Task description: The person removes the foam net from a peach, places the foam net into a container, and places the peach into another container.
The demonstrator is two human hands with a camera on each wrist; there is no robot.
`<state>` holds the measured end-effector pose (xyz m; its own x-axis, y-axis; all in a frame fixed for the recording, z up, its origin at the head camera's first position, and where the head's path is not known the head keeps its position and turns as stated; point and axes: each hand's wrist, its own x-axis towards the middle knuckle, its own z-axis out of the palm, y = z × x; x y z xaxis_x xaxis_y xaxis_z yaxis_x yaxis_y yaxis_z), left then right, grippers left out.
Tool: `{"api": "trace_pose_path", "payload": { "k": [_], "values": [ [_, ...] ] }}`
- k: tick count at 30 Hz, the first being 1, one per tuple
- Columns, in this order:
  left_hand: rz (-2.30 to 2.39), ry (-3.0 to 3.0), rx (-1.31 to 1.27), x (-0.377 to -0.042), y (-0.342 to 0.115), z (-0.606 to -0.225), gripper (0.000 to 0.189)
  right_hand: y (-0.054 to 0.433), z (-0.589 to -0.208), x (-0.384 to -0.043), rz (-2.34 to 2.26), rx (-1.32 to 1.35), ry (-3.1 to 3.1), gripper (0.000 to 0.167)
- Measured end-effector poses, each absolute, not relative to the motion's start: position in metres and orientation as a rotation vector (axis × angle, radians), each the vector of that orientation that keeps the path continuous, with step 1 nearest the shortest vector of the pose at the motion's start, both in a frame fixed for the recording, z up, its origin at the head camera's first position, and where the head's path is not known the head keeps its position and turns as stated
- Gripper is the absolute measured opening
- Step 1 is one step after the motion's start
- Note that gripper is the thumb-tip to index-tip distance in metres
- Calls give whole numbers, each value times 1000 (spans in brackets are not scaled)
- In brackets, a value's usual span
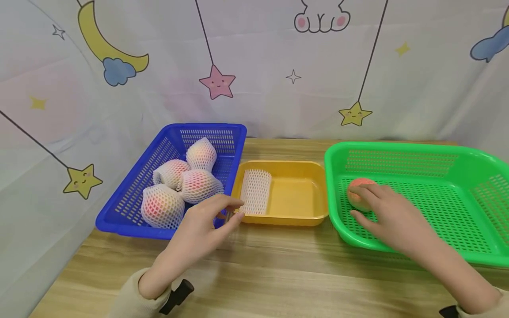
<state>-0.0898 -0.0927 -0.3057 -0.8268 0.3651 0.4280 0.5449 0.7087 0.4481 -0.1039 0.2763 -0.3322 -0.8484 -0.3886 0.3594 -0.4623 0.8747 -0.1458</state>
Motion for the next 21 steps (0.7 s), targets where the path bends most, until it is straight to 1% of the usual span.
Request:
{"api": "trace_pose_path", "payload": {
  "k": [4, 6, 13, 21],
  "values": [
    [-834, -2624, -666, -90, -100, -304, 18, 267, -334, -92, 409, 597, -2729, 47],
    [-829, -2629, -646, -91, -102, -304, 18, 263, -335, -87, 445, 566, -2762, 47],
    [-781, -2645, -620, -95, -114, -305, 20, 255, -340, -76, 439, 485, -2870, 40],
    [-774, -2665, -626, -107, -127, -306, 21, 249, -344, -71, 362, 495, -2850, 41]
  ]
}}
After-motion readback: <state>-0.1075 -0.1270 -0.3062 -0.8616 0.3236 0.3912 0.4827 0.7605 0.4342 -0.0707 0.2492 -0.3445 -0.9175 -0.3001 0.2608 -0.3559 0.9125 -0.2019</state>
